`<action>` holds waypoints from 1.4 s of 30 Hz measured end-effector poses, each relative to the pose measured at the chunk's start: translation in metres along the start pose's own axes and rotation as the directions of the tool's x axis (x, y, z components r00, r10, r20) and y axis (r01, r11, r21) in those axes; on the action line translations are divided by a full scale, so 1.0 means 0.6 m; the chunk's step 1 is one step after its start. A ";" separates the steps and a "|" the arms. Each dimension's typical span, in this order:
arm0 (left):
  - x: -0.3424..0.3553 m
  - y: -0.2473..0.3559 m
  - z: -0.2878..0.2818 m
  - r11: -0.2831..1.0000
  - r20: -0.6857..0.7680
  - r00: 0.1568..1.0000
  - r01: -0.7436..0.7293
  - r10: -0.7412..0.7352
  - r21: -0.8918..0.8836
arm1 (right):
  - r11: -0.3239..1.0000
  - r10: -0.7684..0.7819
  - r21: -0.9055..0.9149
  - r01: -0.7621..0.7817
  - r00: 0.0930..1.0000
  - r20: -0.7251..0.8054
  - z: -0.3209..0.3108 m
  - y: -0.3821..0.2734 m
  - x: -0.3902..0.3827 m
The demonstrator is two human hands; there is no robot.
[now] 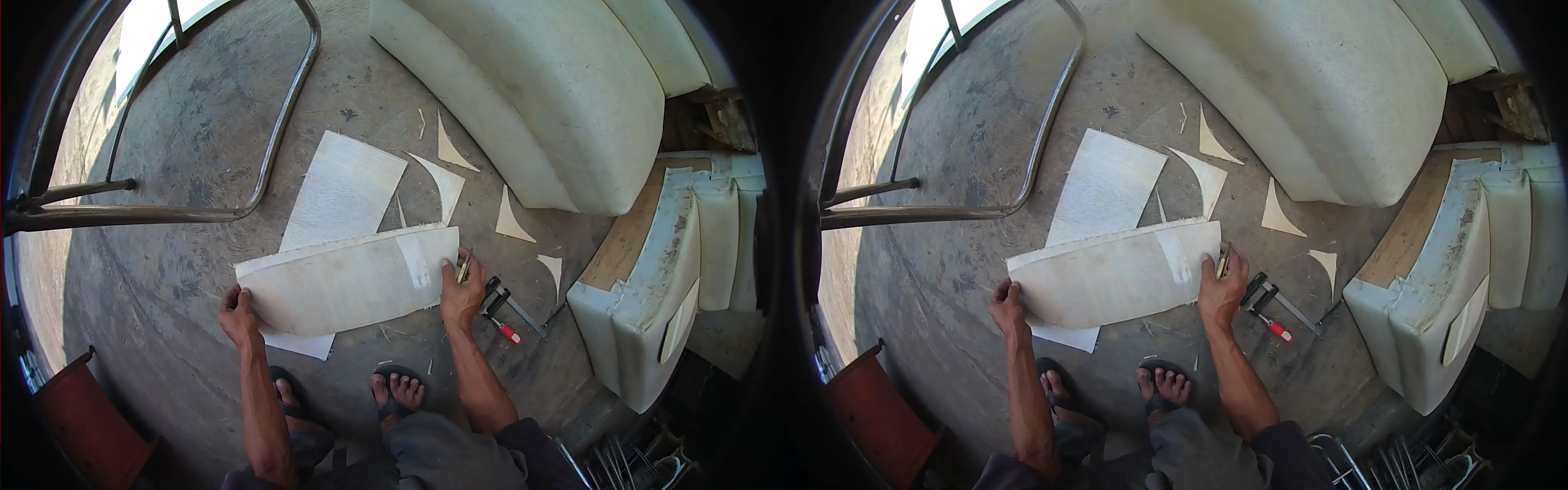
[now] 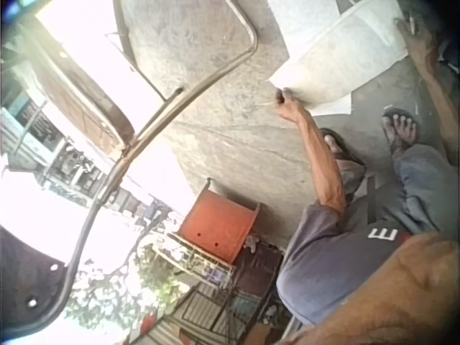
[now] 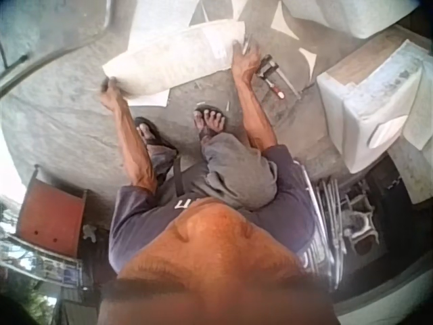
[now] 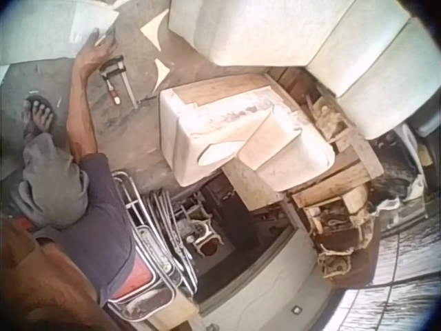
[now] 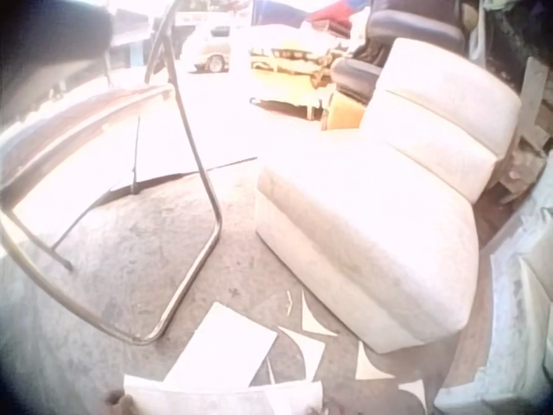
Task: The person traces the outline of a wooden furniture component onto a piece of light-colored upholstery fabric and then cuts the fabric using a knife.
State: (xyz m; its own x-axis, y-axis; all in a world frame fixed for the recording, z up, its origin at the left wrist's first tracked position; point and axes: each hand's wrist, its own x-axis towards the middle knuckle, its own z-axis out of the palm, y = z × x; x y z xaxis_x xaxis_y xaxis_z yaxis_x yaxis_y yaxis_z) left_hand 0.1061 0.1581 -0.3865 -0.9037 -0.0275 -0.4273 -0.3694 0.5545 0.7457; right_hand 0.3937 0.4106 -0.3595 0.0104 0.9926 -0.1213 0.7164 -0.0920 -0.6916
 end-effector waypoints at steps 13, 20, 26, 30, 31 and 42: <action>0.015 0.035 -0.076 0.835 0.228 0.962 0.000 0.150 -0.551 | 0.994 -0.088 0.062 0.091 0.995 -0.042 -0.070 -0.011 -0.037; -0.131 0.340 -0.003 0.813 0.498 0.647 -0.511 0.578 -0.279 | 0.861 -0.418 0.495 0.116 0.715 0.560 -0.092 -0.216 -0.073; -0.166 0.376 0.017 0.610 0.339 0.578 -0.792 0.742 0.014 | 0.337 -0.026 0.793 -0.507 0.837 0.546 -0.099 -0.232 -0.022; -0.132 0.244 0.007 0.906 0.592 0.764 -0.403 0.258 0.125 | 0.231 0.200 0.818 -0.527 0.849 0.490 -0.084 -0.200 -0.031; -0.120 0.220 0.006 0.914 0.618 0.748 -0.390 0.242 0.114 | 0.234 0.237 0.795 -0.560 0.826 0.512 -0.079 -0.187 -0.042; 0.005 0.210 0.059 0.552 0.786 0.553 -0.761 0.276 0.341 | 0.766 0.388 0.396 -0.506 0.856 0.343 -0.056 0.020 -0.032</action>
State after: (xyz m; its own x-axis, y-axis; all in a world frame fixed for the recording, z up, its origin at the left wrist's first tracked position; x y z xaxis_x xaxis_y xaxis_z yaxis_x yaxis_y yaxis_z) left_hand 0.0645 0.2572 -0.3120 -0.4314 0.7920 -0.4321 0.5573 0.6106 0.5626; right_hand 0.4255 0.3929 -0.3412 0.0478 0.7862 -0.6161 0.2677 -0.6043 -0.7504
